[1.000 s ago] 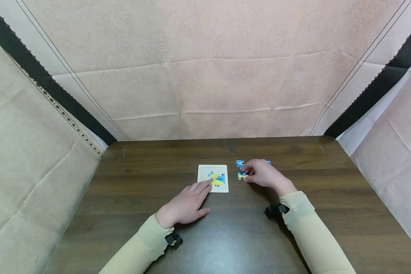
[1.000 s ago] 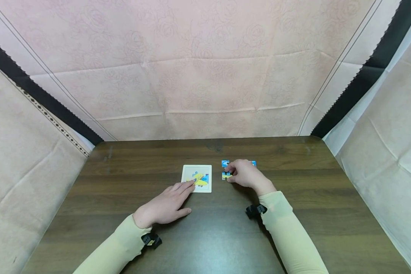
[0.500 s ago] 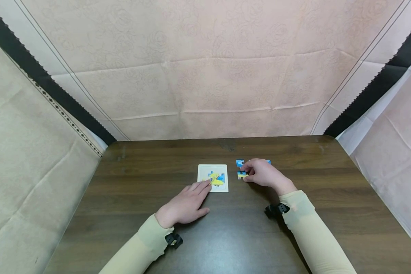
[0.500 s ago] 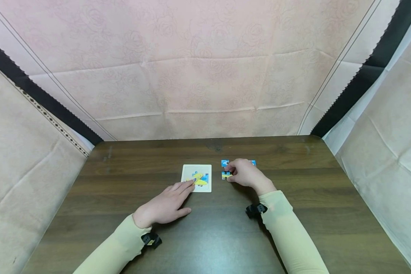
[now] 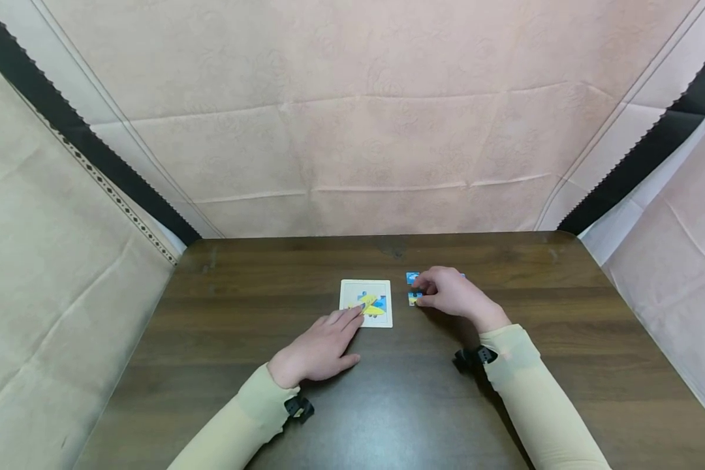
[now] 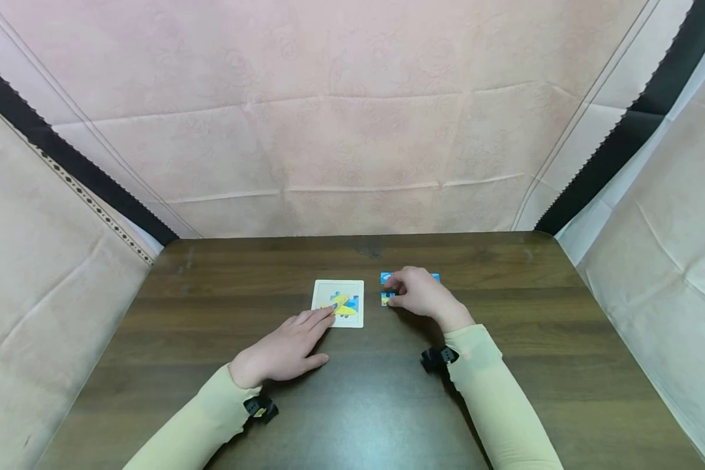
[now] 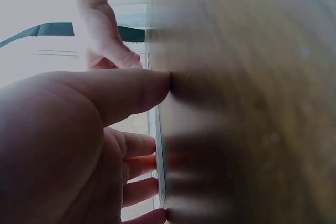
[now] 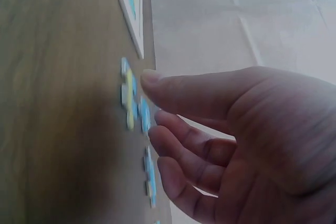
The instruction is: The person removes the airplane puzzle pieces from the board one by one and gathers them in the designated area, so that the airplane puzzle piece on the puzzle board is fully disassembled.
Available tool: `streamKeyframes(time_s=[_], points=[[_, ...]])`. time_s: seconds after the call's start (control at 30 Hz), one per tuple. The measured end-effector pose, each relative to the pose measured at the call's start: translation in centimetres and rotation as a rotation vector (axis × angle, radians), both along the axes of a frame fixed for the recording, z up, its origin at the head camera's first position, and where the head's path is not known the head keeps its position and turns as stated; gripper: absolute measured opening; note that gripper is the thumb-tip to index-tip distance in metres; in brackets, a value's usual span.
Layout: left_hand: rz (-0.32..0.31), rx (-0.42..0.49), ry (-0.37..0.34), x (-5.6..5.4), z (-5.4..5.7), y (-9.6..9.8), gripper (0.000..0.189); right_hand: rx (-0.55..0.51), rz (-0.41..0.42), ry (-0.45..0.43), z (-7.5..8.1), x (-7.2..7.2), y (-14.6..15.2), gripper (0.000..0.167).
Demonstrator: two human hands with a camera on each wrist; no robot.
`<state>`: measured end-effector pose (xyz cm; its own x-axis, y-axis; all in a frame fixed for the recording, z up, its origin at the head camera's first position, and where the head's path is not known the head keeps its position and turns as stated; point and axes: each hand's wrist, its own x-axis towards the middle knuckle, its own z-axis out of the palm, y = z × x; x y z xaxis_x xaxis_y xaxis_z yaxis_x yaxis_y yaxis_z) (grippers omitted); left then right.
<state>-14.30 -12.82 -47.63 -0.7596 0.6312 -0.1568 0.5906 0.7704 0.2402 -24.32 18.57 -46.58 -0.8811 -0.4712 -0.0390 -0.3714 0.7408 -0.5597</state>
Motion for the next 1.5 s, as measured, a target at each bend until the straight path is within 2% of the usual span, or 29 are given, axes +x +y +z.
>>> streamKeyframes(time_s=[0.23, 0.37, 0.5, 0.7, 0.9, 1.17, 1.5], points=[[-0.002, -0.025, -0.018, -0.2, -0.1, 0.0, 0.076, -0.027, 0.06, 0.021, 0.1, -0.1, -3.9, 0.025], [0.006, -0.017, -0.032, -0.2, 0.0, -0.1, 0.077, -0.036, 0.107, -0.004, 0.3, -0.6, -6.7, 0.024], [0.009, -0.007, -0.034, -0.2, 0.0, 0.0, 0.079, 0.004, 0.149, -0.039, 0.1, -1.2, -8.5, 0.025], [0.009, -0.032, -0.037, -0.1, 0.4, 0.5, 0.08, 0.014, 0.158, -0.065, -0.7, -1.5, -8.7, 0.028], [0.014, -0.062, 0.007, 0.2, 1.0, 1.4, 0.077, 0.012, 0.149, -0.067, -1.0, -1.7, -8.7, 0.029], [-0.041, -0.081, 0.048, 0.1, 0.6, 2.9, 0.081, -0.011, 0.116, -0.092, -1.3, -1.8, -9.0, 0.028], [0.009, -0.145, 0.038, 0.2, 0.7, 4.3, 0.081, 0.004, 0.11, -0.091, -1.2, -1.7, -8.8, 0.022]])
